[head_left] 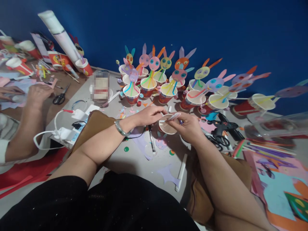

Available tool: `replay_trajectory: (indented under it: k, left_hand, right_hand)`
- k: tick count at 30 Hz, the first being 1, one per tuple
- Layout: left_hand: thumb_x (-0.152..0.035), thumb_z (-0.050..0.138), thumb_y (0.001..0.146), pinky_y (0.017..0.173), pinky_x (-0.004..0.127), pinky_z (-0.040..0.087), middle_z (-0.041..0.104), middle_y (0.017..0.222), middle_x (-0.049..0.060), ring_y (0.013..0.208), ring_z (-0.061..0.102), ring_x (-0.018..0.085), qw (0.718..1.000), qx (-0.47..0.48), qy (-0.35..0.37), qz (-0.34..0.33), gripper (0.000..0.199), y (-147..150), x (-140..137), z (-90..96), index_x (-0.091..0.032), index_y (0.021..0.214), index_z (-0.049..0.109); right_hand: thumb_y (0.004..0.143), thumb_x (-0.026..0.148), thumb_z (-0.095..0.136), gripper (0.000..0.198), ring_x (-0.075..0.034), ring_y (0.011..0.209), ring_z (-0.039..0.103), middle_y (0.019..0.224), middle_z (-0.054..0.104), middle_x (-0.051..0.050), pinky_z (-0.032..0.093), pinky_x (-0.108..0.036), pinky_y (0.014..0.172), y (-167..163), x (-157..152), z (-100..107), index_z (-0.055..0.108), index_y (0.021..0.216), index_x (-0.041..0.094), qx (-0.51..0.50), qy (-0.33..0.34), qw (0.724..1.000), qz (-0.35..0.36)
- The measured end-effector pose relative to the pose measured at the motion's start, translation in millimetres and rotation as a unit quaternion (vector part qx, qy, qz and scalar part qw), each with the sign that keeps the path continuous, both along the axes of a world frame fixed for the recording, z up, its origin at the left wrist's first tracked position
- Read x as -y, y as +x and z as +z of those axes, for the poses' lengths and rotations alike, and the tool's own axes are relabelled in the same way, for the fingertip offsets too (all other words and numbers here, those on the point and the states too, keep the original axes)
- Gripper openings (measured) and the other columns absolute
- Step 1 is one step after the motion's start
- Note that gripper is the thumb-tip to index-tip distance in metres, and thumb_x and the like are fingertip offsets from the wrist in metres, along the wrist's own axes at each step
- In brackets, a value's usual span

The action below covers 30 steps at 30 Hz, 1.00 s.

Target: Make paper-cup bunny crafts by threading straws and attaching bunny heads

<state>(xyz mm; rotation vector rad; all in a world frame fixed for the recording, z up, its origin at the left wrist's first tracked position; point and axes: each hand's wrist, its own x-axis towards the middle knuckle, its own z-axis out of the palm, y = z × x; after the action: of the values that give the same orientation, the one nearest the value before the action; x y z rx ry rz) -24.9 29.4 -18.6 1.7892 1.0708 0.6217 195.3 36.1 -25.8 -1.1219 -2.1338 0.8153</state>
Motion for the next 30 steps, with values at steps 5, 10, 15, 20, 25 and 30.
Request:
replay_trajectory:
  k: [5, 10, 15, 20, 25, 30]
  left_hand:
    - [-0.013, 0.05, 0.089, 0.059, 0.023, 0.043, 0.061, 0.065, -0.002, 0.059, 0.058, 0.011, 0.998, -0.019, -0.052, -0.029, 0.031, -7.6, -3.5, 1.9, -0.015, 0.111, 0.072]
    - [-0.01, 0.064, 0.08, 0.064, 0.021, 0.046, 0.069, 0.077, 0.0, 0.066, 0.06, 0.008, 0.997, 0.042, -0.046, -0.037, 0.021, -9.1, -7.3, -1.7, -0.015, 0.098, 0.072]
    - [-0.012, 0.072, 0.078, 0.067, 0.021, 0.051, 0.073, 0.083, 0.003, 0.072, 0.065, 0.01, 0.995, 0.062, -0.07, -0.017, 0.015, -11.5, -10.7, -8.5, -0.014, 0.093, 0.067]
    - [-0.015, 0.068, 0.082, 0.056, 0.02, 0.045, 0.068, 0.069, 0.0, 0.061, 0.063, 0.01, 0.994, 0.017, -0.109, -0.005, 0.003, -12.5, -11.3, -9.9, -0.014, 0.084, 0.065]
    - [-0.015, 0.066, 0.083, 0.056, 0.02, 0.045, 0.066, 0.066, -0.001, 0.059, 0.062, 0.01, 0.993, 0.02, -0.112, -0.011, 0.004, -8.8, -7.6, -4.8, -0.015, 0.079, 0.063]
    - [-0.014, 0.063, 0.082, 0.057, 0.022, 0.046, 0.063, 0.064, -0.003, 0.059, 0.062, 0.011, 0.994, 0.016, -0.106, 0.004, 0.007, -6.0, -4.8, -2.3, -0.017, 0.079, 0.058]
  right_hand:
    - [0.085, 0.03, 0.07, 0.015, -0.026, 0.09, 0.075, 0.097, 0.082, -0.007, 0.053, -0.036, 0.082, -0.1, 0.6, -2.3, 0.082, 0.088, 0.023, -0.003, 0.001, 1.0, 0.0]
    - [0.083, 0.03, 0.072, 0.013, -0.026, 0.09, 0.074, 0.097, 0.082, -0.007, 0.054, -0.036, 0.082, -0.4, -0.2, -5.4, 0.082, 0.088, 0.023, -0.011, -0.022, 1.0, -0.001]
    - [0.083, 0.03, 0.073, 0.011, -0.025, 0.089, 0.074, 0.096, 0.081, -0.006, 0.054, -0.035, 0.08, 0.0, 0.2, -6.6, 0.082, 0.084, 0.023, -0.014, -0.03, 0.999, 0.003]
    - [0.083, 0.028, 0.072, 0.01, -0.024, 0.087, 0.073, 0.094, 0.08, -0.006, 0.053, -0.034, 0.078, -0.6, 0.6, -4.0, 0.08, 0.082, 0.023, -0.01, -0.04, 0.999, 0.014]
    - [0.083, 0.029, 0.071, 0.012, -0.023, 0.08, 0.07, 0.086, 0.078, -0.005, 0.051, -0.034, 0.077, -0.4, 0.4, -2.7, 0.076, 0.075, 0.022, 0.006, -0.062, 0.998, 0.017]
    - [0.081, 0.03, 0.072, 0.012, -0.022, 0.077, 0.068, 0.084, 0.077, -0.005, 0.049, -0.033, 0.076, -0.3, -0.2, -3.1, 0.076, 0.073, 0.021, 0.013, -0.068, 0.998, 0.012]
